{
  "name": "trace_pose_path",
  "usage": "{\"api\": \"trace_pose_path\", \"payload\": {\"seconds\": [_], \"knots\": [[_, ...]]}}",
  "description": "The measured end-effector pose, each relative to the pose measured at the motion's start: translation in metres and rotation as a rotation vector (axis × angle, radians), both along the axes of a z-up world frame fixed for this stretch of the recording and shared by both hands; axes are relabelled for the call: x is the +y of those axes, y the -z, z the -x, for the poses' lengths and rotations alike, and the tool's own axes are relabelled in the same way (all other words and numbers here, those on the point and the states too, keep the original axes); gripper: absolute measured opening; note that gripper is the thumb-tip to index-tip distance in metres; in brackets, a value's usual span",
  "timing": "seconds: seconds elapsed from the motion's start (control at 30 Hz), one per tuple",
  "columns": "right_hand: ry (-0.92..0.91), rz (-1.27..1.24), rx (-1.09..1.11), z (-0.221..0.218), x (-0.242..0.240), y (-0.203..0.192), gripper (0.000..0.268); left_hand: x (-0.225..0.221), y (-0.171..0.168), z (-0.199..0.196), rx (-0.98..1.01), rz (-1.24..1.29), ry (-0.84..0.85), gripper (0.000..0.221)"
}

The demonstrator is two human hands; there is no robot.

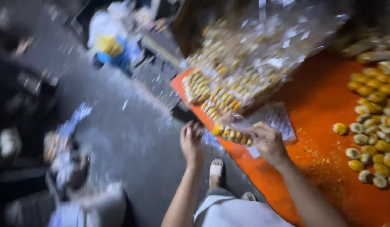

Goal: Packing small yellow pastries or bread rolls into individual plastic bags from a large pile on a table.

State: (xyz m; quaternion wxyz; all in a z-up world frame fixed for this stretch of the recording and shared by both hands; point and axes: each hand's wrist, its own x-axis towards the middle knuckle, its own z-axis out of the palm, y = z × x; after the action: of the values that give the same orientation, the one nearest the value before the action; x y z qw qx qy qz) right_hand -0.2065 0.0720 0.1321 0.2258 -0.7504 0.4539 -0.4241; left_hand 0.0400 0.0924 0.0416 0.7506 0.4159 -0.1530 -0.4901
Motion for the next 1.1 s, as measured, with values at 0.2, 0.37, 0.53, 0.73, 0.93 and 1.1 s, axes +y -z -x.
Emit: {"api": "trace_pose_path", "payload": {"seconds": [0.2,0.37,0.53,0.73,0.93,1.1], "knots": [[0.398,0.006,0.074,0.119,-0.056,0.030,0.027,0.009,0.052,0.033,-0.881,0.015,0.240,0.021],[0.870,0.283,0.596,0.242,-0.148,0.009,0.031,-0.012,0.054,0.101,-1.668,0.845,0.709,0.027],[0.851,0.616,0.548,0.237,-0.282,-0.055,0.028,-0.021,0.052,0.106,-1.606,0.739,0.885,0.025],[0.643,0.438,0.037,0.266,-0.427,0.128,0.015,-0.021,0.056,0.105,-1.553,0.718,0.792,0.018],[0.623,0.220,-0.115,0.271,-0.372,0.065,0.039,-0.023,0.049,0.107,-1.613,0.582,0.781,0.026],[1.096,-0.637,0.743,0.364,-0.267,0.053,0.087,-0.028,0.084,0.109,-1.663,0.681,0.639,0.024]]}}
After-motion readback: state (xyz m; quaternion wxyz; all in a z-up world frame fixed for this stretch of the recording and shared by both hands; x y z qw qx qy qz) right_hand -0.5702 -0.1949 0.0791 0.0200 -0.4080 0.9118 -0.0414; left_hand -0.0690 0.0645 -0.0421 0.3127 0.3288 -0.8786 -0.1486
